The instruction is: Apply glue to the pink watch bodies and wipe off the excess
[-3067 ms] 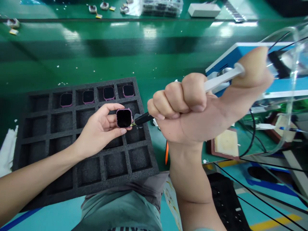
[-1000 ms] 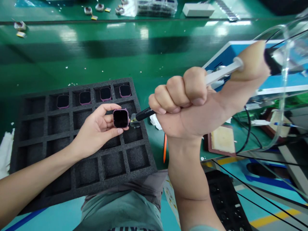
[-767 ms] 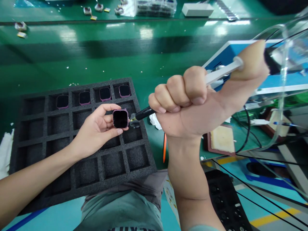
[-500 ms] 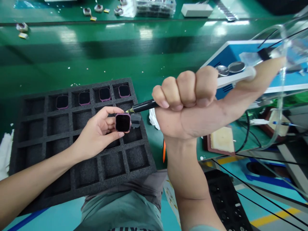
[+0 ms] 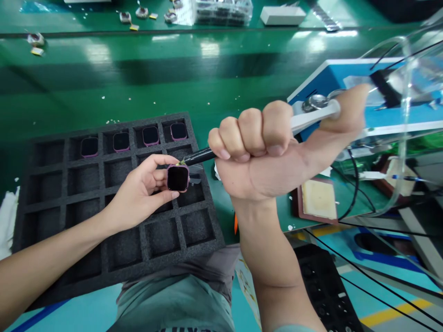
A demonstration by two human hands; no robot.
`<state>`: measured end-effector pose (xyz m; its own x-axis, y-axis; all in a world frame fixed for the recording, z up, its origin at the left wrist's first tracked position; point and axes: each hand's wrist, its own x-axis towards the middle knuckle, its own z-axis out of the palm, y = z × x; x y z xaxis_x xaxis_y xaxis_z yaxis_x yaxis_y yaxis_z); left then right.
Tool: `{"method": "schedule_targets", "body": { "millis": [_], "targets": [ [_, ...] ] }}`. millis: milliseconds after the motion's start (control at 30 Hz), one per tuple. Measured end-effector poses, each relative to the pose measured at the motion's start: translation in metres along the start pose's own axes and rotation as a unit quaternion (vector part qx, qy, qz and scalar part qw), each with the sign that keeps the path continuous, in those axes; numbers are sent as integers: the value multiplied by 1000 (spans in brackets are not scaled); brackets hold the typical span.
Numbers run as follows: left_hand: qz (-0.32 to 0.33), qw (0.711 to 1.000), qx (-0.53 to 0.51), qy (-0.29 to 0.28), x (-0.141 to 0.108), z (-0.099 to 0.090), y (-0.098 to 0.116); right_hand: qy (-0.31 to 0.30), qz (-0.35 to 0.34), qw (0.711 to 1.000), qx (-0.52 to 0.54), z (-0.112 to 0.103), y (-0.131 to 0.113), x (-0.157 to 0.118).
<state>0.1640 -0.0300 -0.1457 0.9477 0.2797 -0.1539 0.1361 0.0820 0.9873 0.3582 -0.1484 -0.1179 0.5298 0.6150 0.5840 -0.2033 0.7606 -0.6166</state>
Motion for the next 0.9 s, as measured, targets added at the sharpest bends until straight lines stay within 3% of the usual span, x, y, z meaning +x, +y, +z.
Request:
{"method": "schedule_targets", "body": {
  "millis": [67, 200, 367, 567, 767, 900],
  "targets": [
    [-1, 1000, 0, 0, 0, 0, 0, 3, 4, 1000, -9, 1, -1, 0],
    [1, 1000, 2, 0, 0, 1, 0, -60, -15, 998, 14, 0, 1, 1],
    [1, 1000, 6, 1, 0, 1, 0, -26, 5, 1000, 1, -1, 2, 0],
    [0, 1000, 4, 0, 0, 0, -1, -83, -21, 995, 49, -7, 4, 3],
    [-3, 1000, 6, 0, 0, 0, 0, 10, 22, 1000, -2, 0, -4, -5],
    [-3, 1000, 4, 0, 0, 0, 0, -28, -6, 1000, 0, -2, -3, -3]
  ]
}}
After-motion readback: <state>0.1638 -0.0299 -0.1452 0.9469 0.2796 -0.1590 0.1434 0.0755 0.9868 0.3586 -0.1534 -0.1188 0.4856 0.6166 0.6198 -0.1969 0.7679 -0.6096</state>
